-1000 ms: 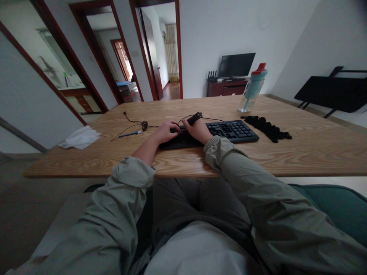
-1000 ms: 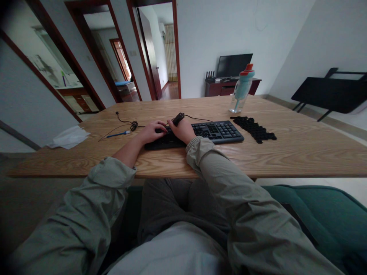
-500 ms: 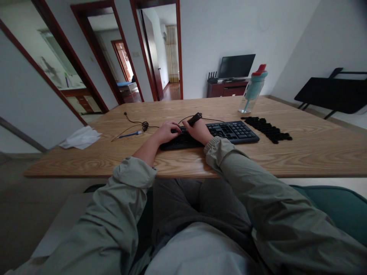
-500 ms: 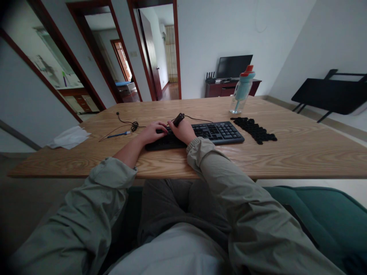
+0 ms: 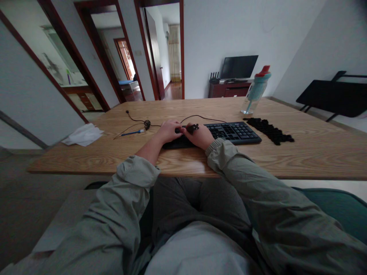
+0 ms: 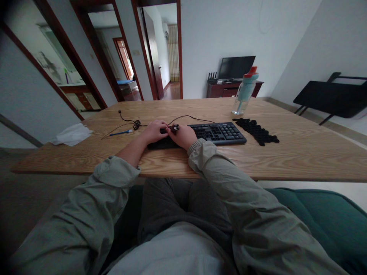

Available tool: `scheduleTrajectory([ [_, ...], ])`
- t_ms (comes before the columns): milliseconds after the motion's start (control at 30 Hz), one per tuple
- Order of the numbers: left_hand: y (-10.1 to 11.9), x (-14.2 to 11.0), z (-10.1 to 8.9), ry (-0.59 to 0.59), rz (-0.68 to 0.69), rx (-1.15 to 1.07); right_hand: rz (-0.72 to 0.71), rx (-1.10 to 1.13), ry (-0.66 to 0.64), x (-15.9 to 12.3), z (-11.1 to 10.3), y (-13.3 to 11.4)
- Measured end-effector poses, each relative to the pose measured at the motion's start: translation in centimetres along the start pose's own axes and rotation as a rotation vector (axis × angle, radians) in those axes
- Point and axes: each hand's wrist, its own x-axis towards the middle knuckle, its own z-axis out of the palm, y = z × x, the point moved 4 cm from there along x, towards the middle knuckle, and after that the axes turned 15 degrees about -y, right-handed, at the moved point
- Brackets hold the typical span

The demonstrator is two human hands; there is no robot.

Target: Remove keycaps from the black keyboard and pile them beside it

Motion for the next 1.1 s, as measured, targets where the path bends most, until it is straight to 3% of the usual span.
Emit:
scheduleTrajectory([
  [200, 0.0, 0.1, -0.1, 0.006, -0.072, 0.047, -0.07, -0.128, -0.004, -1.0, 0.2, -1.5],
  [400, -0.8, 0.0, 0.0, -0.011, -0.093, -0.039, -0.03, -0.165, -0.064, -0.2, 0.1, -1.3],
  [700, -1.3, 0.3, 0.3, 0.003, -0.032, -0.208, -0.052, 0.04, -0.08, 1.7, -0.4, -0.1],
  [1100, -0.8, 0.4, 0.7, -0.048, 0.041, -0.293, -0.072, 0.099, -0.096, 2.9, -0.4, 0.5],
])
